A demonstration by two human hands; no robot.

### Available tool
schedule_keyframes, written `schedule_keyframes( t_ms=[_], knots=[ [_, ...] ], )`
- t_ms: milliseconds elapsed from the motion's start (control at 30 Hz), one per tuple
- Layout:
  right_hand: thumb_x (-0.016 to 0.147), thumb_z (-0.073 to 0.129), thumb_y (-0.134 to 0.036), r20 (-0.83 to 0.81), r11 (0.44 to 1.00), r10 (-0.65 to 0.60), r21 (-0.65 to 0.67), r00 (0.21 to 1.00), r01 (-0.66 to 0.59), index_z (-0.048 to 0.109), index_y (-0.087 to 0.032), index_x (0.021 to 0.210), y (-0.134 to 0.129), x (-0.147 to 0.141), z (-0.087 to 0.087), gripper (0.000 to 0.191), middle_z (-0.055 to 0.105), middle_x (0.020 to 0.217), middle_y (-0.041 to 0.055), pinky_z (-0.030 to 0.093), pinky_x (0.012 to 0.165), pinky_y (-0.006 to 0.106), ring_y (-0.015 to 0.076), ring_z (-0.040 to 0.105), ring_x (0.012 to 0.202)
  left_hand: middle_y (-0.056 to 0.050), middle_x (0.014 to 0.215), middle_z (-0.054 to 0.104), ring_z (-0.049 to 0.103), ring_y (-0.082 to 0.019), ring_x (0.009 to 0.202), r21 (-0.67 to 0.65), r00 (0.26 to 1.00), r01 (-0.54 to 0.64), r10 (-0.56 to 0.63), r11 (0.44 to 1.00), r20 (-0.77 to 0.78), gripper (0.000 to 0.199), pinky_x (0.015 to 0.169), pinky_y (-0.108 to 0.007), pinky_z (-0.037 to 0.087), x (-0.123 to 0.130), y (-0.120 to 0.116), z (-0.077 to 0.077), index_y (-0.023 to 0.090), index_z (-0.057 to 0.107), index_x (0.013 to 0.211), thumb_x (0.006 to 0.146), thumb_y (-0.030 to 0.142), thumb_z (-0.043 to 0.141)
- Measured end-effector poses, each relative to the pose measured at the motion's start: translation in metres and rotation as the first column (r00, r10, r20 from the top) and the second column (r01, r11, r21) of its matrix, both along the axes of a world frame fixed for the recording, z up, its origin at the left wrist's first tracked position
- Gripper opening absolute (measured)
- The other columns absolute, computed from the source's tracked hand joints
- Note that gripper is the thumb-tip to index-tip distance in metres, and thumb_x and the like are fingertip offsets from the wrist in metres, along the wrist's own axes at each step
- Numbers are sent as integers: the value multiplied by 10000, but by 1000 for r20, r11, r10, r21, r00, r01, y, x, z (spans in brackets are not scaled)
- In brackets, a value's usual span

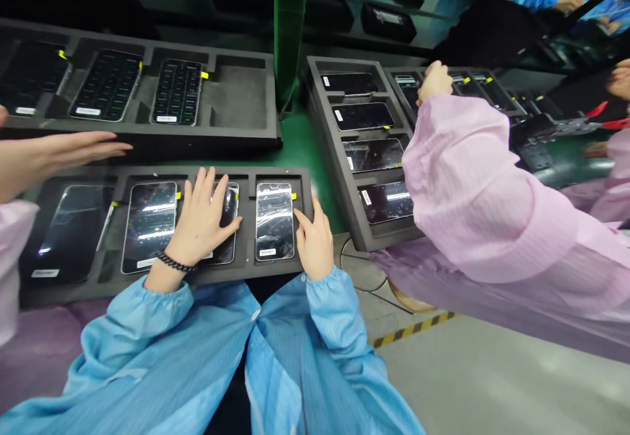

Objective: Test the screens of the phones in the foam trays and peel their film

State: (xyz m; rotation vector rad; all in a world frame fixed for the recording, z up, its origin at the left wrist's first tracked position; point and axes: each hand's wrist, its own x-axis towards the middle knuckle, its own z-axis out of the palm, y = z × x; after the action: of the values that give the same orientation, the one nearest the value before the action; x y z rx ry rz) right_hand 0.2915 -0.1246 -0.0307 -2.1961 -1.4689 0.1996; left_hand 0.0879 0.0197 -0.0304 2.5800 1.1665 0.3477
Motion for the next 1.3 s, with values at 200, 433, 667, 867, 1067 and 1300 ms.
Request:
schedule_keyframes(
  t_ms=[200, 433, 667, 867, 1067, 1300],
  knots=[
    [911, 417, -98, -79, 998, 30, 49, 996, -26, 724, -258, 1243, 2, 5, -5, 480, 399, 1599, 58, 464, 1135, 519, 300, 502, 1391, -298, 1636, 166, 75, -434, 1561, -33, 994, -98, 97, 995, -50, 803, 1241, -657, 85, 16, 12, 6, 19, 302, 1536, 838, 321, 559],
    [936, 457, -174, -165, 992, 38, 126, 986, -18, 769, -265, 1154, -2, 12, -14, 391, 428, 1586, 63, 454, 1147, 508, 288, 485, 1414, -299, 1632, 182, 103, -443, 1555, -47, 978, -196, 192, 979, -85, 846, 1216, -700, 53, 23, 9, 8, 31, 309, 1539, 807, 357, 583],
    [973, 440, -276, -234, 987, 77, 154, 969, -42, 751, -236, 1194, 0, 22, -23, 384, 407, 1591, 122, 412, 1146, 569, 312, 428, 1447, -269, 1645, 175, 114, -439, 1555, -74, 975, -216, 211, 974, -74, 859, 1214, -709, 49, 27, 11, 9, 65, 315, 1543, 773, 304, 612],
    [962, 465, -323, -229, 983, 69, 179, 971, -28, 775, -254, 1128, 2, 24, -25, 359, 452, 1564, 95, 480, 1094, 521, 302, 490, 1399, -259, 1633, 231, 156, -452, 1543, -45, 981, -193, 192, 980, -29, 844, 1223, -699, 52, 25, 14, 6, 108, 343, 1534, 763, 277, 643],
    [942, 474, -335, -181, 983, 33, 185, 983, 1, 716, -268, 1247, -3, 16, -15, 395, 531, 1499, 111, 547, 999, 492, 302, 619, 1249, -183, 1661, 210, 110, -369, 1573, 51, 968, -196, 185, 979, 167, 806, 1238, -678, -8, -3, 1, 24, 175, 297, 1546, 851, 448, 601],
    [998, 448, -313, -177, 998, 13, 68, 984, -1, 598, -285, 1381, -39, 1, -6, 412, 446, 1574, 93, 474, 1104, 509, 293, 470, 1425, -84, 1642, 307, 139, -346, 1573, 123, 962, -99, 63, 987, 266, 469, 1246, -674, -13, -79, -53, 20, 272, 539, 1412, 949, 313, 480]
  ],
)
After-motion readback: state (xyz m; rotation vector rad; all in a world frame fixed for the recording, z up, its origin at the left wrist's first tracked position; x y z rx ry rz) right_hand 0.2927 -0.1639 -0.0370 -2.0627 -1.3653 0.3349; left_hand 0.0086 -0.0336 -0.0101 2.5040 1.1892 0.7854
